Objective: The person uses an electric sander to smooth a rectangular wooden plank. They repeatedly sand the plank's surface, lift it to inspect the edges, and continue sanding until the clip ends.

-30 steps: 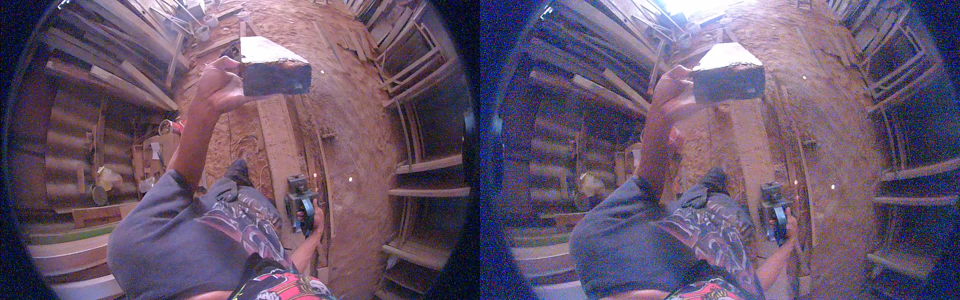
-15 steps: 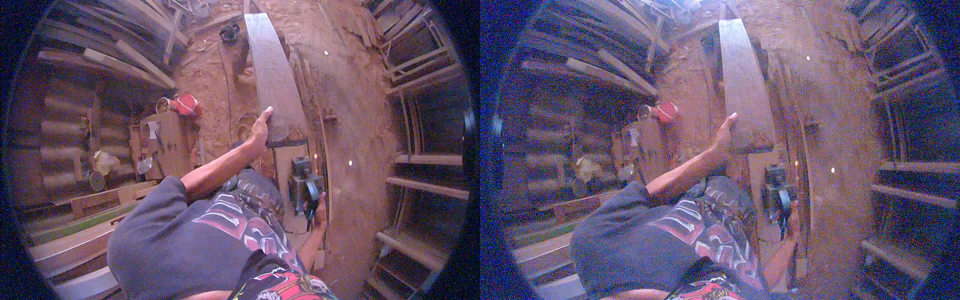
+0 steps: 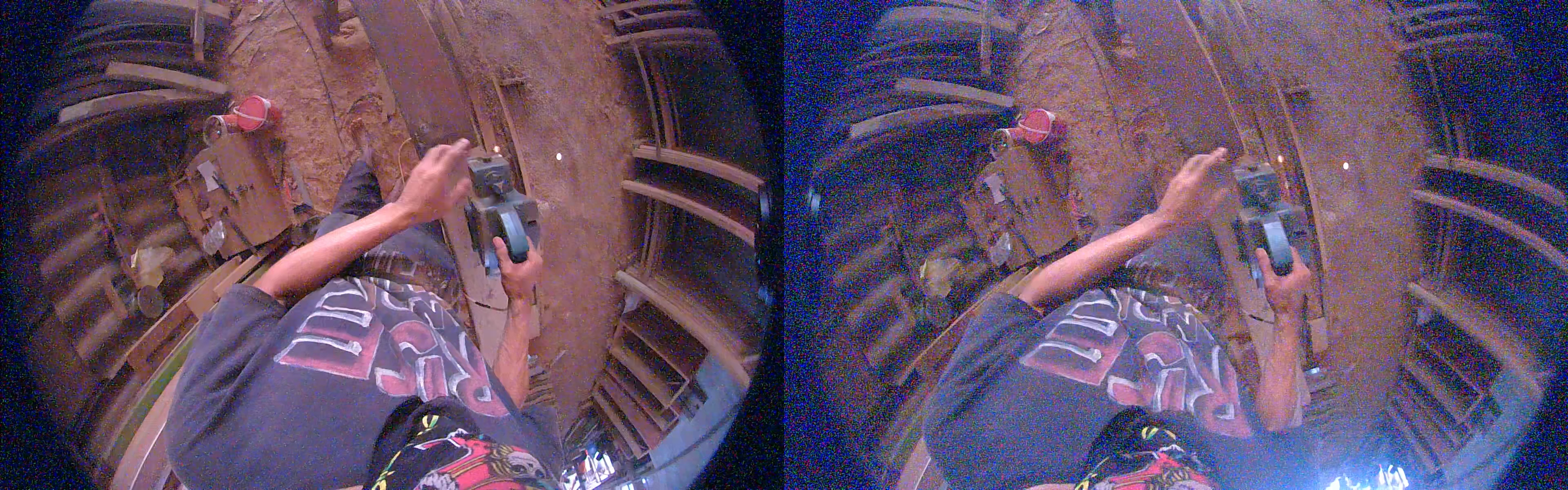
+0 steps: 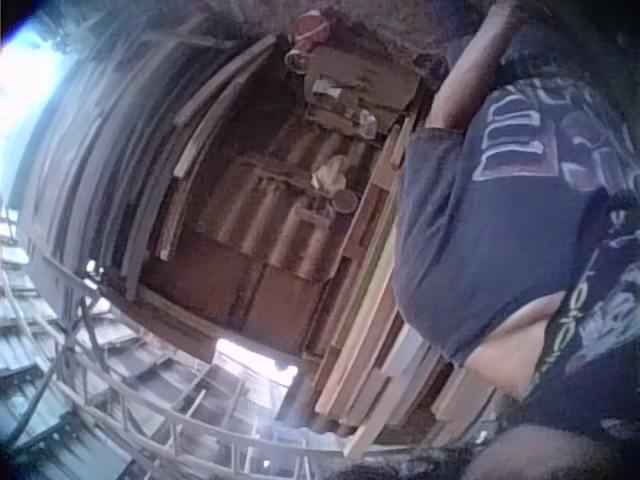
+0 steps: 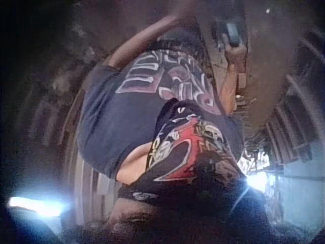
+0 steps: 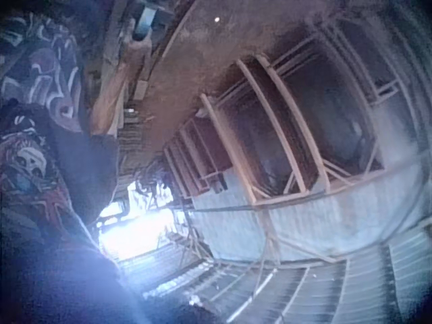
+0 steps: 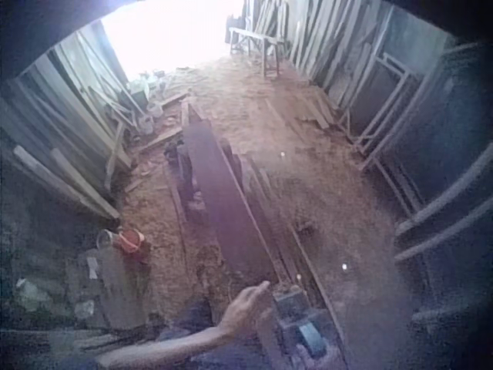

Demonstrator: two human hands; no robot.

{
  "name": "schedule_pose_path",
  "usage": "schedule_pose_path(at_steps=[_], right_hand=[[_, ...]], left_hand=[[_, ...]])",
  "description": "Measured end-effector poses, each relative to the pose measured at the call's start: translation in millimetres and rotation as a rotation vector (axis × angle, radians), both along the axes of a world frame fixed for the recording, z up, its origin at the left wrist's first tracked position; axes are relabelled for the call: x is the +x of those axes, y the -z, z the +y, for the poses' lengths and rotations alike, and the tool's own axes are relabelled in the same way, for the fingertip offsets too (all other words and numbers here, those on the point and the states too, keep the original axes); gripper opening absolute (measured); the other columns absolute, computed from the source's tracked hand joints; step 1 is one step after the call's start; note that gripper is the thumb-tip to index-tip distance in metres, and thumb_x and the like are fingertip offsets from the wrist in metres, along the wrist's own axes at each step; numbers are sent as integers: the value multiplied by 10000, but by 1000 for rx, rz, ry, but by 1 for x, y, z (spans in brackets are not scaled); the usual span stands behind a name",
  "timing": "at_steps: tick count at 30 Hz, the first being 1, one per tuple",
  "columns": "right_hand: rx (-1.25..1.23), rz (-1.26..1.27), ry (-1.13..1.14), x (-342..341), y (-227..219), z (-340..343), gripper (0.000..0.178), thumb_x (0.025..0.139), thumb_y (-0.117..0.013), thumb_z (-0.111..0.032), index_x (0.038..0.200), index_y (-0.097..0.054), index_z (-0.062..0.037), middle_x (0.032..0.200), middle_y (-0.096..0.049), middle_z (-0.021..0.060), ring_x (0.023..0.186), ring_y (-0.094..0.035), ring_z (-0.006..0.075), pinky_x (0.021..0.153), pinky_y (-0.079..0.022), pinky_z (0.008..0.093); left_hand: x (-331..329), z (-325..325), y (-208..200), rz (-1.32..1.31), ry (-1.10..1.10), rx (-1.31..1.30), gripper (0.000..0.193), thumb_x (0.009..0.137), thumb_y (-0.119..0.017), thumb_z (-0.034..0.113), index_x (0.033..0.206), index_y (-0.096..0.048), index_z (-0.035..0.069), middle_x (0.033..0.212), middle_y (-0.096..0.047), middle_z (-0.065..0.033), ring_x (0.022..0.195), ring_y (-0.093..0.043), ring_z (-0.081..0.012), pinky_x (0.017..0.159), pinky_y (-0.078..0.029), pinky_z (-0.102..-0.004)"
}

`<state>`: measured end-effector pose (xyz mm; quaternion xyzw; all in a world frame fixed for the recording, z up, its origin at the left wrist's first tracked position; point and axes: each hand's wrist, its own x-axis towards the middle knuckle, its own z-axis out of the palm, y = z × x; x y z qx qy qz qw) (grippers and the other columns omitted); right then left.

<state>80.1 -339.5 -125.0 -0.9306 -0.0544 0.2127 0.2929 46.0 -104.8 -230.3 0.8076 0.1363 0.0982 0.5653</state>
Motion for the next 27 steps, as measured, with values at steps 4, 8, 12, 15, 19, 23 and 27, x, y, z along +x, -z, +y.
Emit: schedule_pose_path(at_steps=[4,8,12,15,19,23,27], right_hand=[[-22,-3,-36,-4,10,9,438,850,-789,-384,1020,-690,8,819,-726,142,727,-704,256,682,-548,379],[178,-62,-147,-6,29,10,706,877,-717,-547,1338,-585,-30,1134,-705,195,1033,-696,302,876,-541,391],[460,138,-43,2,48,2,712,962,-559,-599,1419,-533,-53,897,-616,10,747,-530,79,648,-456,230],[463,79,-67,7,58,-5,637,997,-529,-550,1404,-558,-61,899,-620,7,737,-531,85,642,-455,235],[447,77,-54,8,59,-9,582,1015,-522,-514,1380,-590,-66,954,-629,26,800,-541,114,700,-449,258],[429,196,17,10,52,-4,589,1025,-498,-512,1379,-592,-50,1236,-678,136,1140,-610,220,993,-455,354],[410,151,-14,15,54,1,585,1016,-506,-533,1392,-592,-93,1064,-705,81,855,-636,159,769,-516,312]], left_hand=[[20,-13,-5,-142,214,240,634,814,-749,207,1378,-512,39,1312,-567,-162,1231,-519,-350,1080,-409,-464],[28,6,14,-67,378,414,629,815,-758,237,1377,-535,62,1330,-574,-123,1230,-522,-325,1065,-420,-446],[42,29,32,-250,487,471,625,825,-753,266,1385,-538,90,1302,-608,-100,1223,-528,-322,1055,-433,-459],[57,32,40,-287,628,521,600,844,-736,267,1386,-541,100,1295,-609,-108,1209,-538,-320,1046,-440,-454],[65,29,45,-380,631,495,498,862,-720,306,1288,-590,82,1220,-634,-114,1180,-561,-320,1022,-455,-437],[61,27,46,-365,522,518,480,861,-716,347,1239,-603,74,1204,-640,-111,1178,-573,-314,1021,-455,-428],[58,22,43,-384,379,522,489,857,-716,367,1233,-608,74,1211,-638,-118,1173,-583,-318,1031,-446,-432]])
